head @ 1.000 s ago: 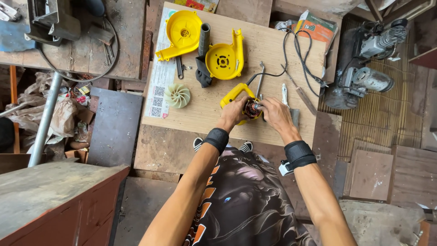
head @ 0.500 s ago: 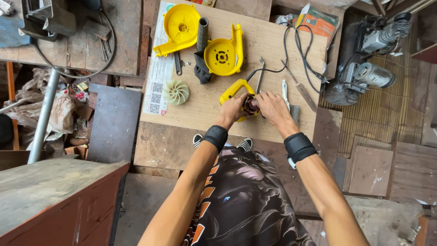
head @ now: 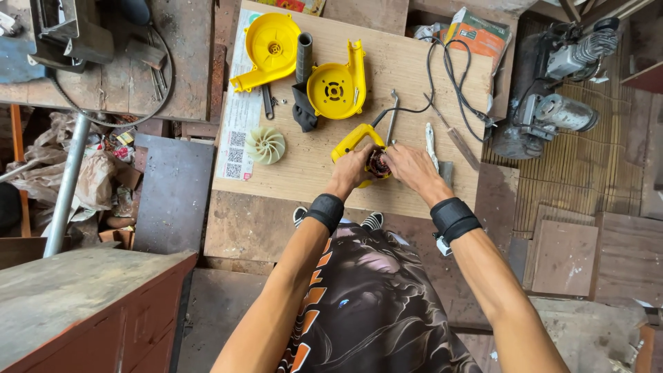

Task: The person disassembles a yellow electric blower on a workbench, removing its motor armature and internal components by hand. They handle the armature, carbon brushes, and housing parts, and use a brush to clean debris from the tool's interior.

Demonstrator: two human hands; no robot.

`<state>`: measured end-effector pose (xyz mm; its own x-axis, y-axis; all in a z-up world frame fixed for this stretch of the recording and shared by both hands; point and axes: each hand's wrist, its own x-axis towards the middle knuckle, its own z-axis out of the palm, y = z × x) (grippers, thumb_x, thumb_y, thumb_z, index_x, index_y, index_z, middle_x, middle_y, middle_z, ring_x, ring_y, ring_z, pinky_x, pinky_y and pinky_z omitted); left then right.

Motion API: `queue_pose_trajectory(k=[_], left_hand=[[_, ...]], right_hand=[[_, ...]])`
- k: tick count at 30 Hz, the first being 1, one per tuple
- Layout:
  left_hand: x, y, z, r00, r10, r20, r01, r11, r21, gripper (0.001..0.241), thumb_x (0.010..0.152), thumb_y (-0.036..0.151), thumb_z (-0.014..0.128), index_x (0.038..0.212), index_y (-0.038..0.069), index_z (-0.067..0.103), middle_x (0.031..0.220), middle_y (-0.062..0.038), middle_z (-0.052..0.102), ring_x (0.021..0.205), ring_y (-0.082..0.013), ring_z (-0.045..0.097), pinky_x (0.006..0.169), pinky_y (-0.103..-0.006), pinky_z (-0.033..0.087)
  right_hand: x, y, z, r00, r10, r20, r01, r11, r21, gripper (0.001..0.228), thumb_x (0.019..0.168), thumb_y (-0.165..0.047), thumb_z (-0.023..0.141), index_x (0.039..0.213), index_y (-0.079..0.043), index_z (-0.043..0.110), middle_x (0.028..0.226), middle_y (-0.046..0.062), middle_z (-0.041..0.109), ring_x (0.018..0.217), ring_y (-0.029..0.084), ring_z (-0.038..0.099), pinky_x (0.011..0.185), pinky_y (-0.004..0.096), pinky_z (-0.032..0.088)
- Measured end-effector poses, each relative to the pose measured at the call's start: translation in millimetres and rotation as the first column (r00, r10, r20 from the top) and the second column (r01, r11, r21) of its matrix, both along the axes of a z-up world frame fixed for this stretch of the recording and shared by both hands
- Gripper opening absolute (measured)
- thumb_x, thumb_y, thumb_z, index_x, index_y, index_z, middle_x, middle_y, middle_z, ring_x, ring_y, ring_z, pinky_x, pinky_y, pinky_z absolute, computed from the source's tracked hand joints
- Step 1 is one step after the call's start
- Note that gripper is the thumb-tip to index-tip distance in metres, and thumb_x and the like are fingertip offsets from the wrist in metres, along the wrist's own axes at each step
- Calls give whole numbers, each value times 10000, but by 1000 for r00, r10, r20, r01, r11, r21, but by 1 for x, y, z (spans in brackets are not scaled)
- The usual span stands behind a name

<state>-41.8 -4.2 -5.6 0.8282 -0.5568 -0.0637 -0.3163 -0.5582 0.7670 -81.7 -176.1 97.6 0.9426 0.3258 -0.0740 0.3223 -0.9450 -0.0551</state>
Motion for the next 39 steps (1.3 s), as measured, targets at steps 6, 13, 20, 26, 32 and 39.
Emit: queue_pose_trajectory(k=[6,13,20,26,32,39], left_hand=[[1,-4,-20,997,3,83,3,998,-69,795,608,344,954,1261,196,524,1007,-122,756,930,-378,716,763,-477,559],[4,2,-2,996,-36,82,33,998,45,821,687,435,934,1347,211,500,980,-134,749,900,-366,728,764,-463,574],[3,-7,5,996,-26,83,16,993,121,1009,585,431,962,1409,176,438,1031,-122,743,897,-340,732,740,-444,575],[3,-5,13,1000,-6,24,2,988,157,908,585,420,967,1317,165,494,1060,-98,746,940,-336,725,760,-437,579],[5,-4,13,1000,-8,26,5,994,107,917,564,415,974,1321,198,505,1069,-95,738,964,-335,718,767,-441,571],[8,-4,18,999,-25,-41,31,989,144,978,546,421,981,1359,194,488,1084,-100,743,1001,-337,712,808,-441,564]], right_hand=[[5,-5,-8,988,152,-15,-153,985,-74,172,962,-176,604,1013,-20,655,939,103,631,876,261,664,715,367,574],[5,13,22,995,65,-69,-70,996,-60,219,1001,-244,618,993,-29,657,915,104,635,885,269,657,719,391,566],[7,6,20,996,35,-80,-42,995,-87,289,998,-304,629,937,-27,683,887,112,670,868,285,670,731,414,572],[8,11,43,994,-16,-112,2,992,-125,300,983,-323,638,936,-38,716,881,119,693,870,283,681,744,415,574],[6,11,23,997,23,-77,-29,997,-74,250,980,-269,640,933,-33,708,867,108,676,867,282,680,744,421,571],[8,7,16,996,26,-91,-31,998,-51,267,977,-272,650,938,-13,701,855,117,659,828,270,670,713,397,569]])
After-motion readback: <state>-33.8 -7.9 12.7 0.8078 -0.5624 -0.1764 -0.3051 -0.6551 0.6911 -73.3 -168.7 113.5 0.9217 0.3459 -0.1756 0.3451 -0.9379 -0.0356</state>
